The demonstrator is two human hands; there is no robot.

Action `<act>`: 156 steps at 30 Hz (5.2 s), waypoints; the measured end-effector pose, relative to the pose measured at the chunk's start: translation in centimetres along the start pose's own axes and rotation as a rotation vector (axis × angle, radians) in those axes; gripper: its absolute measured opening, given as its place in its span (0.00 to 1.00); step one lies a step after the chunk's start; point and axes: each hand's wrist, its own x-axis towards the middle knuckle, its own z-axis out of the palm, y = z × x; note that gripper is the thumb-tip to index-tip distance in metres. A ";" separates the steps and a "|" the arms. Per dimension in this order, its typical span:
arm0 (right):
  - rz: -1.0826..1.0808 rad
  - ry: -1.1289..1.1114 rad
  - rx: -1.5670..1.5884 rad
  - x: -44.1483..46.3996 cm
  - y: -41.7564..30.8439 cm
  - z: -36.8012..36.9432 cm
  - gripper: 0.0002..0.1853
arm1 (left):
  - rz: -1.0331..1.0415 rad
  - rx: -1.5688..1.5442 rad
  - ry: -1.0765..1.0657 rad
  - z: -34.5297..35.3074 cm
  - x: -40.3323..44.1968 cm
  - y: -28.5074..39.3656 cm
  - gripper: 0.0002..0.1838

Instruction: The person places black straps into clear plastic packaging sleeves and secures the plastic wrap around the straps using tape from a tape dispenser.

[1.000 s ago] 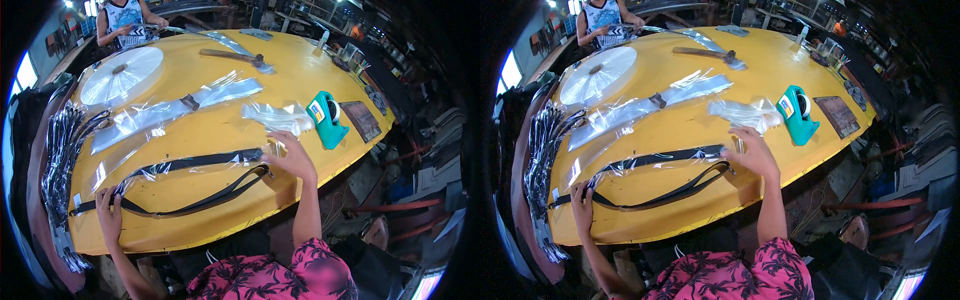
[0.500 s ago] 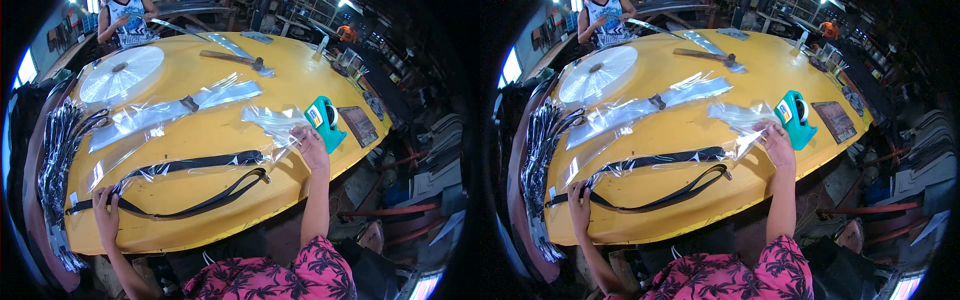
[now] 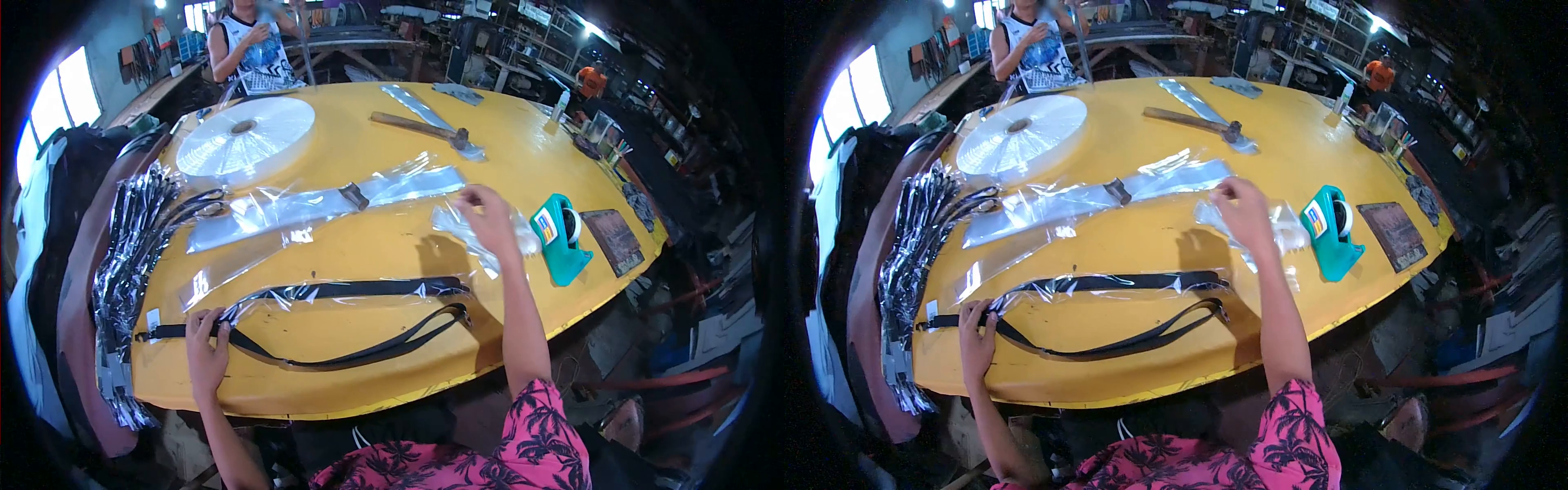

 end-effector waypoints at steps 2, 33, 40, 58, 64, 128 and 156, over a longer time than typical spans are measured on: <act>-0.018 -0.082 -0.074 2.4 0.0 3.6 0.15 | -0.003 0.008 0.021 -0.1 0.0 0.1 0.13; -0.068 -0.373 -0.412 8.3 -2.7 19.2 0.24 | -0.043 0.258 -0.256 11.8 17.9 7.0 0.38; 0.087 -0.350 -0.254 8.5 -3.8 16.7 0.25 | -0.002 -0.359 -0.250 9.4 16.7 6.6 0.26; -0.136 -0.446 -0.421 8.3 -4.7 15.7 0.23 | 0.032 -0.861 0.019 -10.0 9.8 12.4 0.22; -0.064 -0.822 0.686 5.3 -14.4 10.0 0.38 | 0.162 -1.030 0.047 -13.3 9.5 14.7 0.26; 0.359 -0.725 0.479 -25.0 -9.9 -5.9 0.21 | 0.177 -0.647 -0.630 6.0 -10.0 18.8 0.05; 0.342 -0.561 0.375 -16.3 -8.2 -5.5 0.24 | -0.159 -0.228 0.216 -4.7 0.9 -3.2 0.07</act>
